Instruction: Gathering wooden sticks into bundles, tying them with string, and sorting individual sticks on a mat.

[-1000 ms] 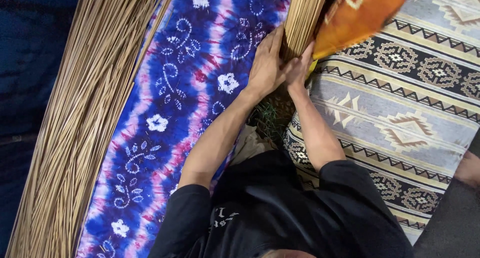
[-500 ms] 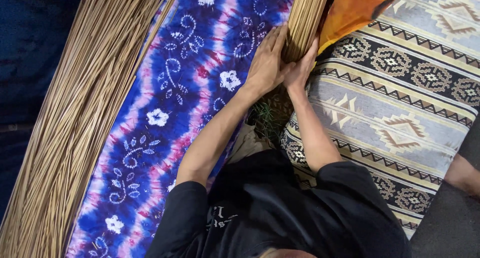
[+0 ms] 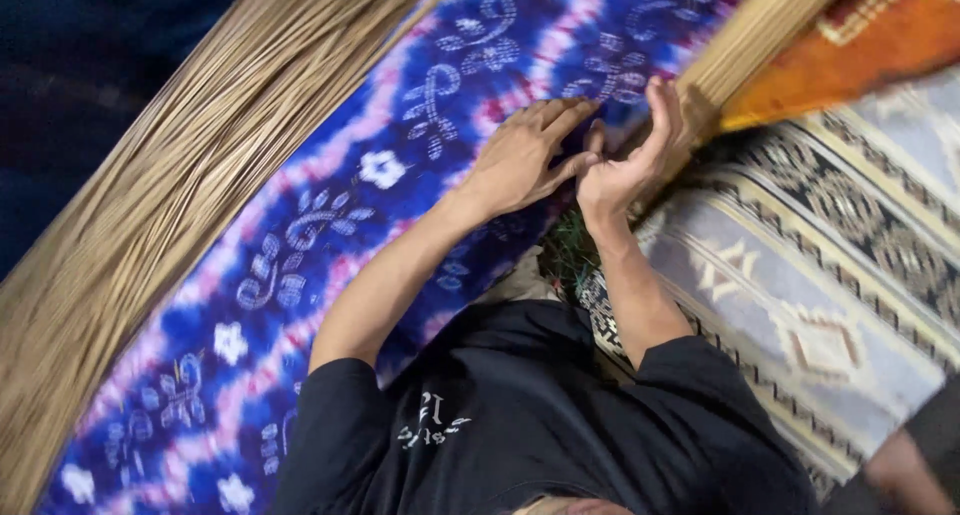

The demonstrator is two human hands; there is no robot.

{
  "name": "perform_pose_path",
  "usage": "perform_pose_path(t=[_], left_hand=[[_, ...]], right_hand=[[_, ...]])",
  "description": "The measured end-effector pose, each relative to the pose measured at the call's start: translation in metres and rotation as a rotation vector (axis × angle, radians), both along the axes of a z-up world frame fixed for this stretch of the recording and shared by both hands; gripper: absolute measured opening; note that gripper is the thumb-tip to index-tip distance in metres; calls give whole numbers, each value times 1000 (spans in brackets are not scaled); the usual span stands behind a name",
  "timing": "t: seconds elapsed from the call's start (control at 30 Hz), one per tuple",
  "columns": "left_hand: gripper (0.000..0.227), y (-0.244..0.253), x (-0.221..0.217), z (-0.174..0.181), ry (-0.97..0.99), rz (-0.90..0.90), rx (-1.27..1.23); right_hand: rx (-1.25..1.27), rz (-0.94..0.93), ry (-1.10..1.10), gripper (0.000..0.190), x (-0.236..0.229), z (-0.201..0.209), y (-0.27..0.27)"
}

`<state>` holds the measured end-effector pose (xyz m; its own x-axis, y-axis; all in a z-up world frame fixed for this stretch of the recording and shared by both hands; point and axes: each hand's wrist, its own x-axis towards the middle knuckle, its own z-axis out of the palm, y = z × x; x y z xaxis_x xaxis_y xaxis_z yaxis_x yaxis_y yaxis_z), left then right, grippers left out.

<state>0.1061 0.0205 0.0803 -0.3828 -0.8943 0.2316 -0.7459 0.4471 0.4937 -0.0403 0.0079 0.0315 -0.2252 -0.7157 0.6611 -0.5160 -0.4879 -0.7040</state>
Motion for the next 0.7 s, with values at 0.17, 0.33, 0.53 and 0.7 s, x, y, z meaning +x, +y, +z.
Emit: perform_pose_path(t=[0.17,0.33,0.53,0.7], left_hand=[[49,76,82,46,-28,202,-179],[47,178,155,66,-52,518,-215],[37,283,211,54,-45,834,-273],[25,331,267,41,-99,1055,-370]], right_hand=[[-26,542,-1,40,81,73,35],[-84,995,61,44,167,92,77],[-177,1441,296,33,247,93,112],[-319,1481,508,28,305,73,111]])
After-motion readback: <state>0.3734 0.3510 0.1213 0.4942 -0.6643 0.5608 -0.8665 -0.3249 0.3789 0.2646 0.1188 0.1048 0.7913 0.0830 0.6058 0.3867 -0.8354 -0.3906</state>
